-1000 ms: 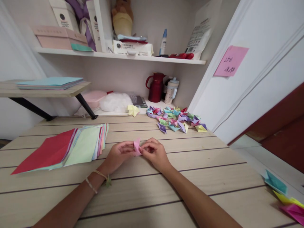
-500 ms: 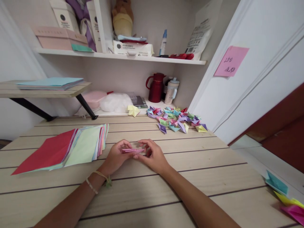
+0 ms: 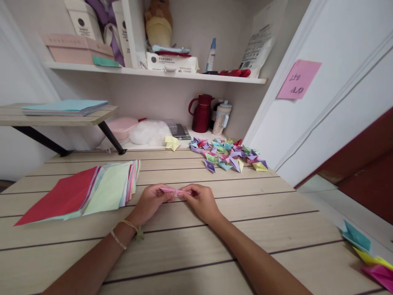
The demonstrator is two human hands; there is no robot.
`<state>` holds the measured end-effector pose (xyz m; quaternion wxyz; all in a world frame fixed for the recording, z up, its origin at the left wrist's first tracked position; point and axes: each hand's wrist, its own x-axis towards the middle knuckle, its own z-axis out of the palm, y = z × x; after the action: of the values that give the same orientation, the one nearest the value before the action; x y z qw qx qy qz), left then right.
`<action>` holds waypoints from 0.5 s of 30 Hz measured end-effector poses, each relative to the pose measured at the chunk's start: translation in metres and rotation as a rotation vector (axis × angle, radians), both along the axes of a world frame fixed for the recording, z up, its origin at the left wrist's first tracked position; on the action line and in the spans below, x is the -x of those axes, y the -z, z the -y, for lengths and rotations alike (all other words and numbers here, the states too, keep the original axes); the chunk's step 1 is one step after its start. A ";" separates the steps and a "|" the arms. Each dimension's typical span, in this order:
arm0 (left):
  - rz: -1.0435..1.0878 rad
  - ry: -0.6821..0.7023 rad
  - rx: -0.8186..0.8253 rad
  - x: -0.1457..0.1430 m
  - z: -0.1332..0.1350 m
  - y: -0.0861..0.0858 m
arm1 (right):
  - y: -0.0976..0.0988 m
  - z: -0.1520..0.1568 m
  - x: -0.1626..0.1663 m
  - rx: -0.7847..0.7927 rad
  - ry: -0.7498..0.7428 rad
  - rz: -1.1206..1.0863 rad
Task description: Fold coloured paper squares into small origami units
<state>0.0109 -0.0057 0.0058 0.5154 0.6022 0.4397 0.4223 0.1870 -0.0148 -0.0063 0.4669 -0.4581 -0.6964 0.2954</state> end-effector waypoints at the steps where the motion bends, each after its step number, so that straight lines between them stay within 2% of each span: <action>1: 0.010 -0.001 0.007 0.000 0.000 0.000 | 0.000 0.000 0.000 -0.001 -0.011 -0.006; 7: 0.202 -0.017 0.061 0.000 -0.002 0.003 | -0.005 0.003 0.002 -0.051 -0.046 -0.057; 15: 0.220 0.007 0.069 0.000 -0.003 0.004 | -0.002 0.002 0.002 0.025 -0.110 -0.094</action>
<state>0.0106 -0.0026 0.0018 0.5823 0.5356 0.3928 0.4687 0.1855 -0.0164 -0.0044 0.4764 -0.4105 -0.6941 0.3503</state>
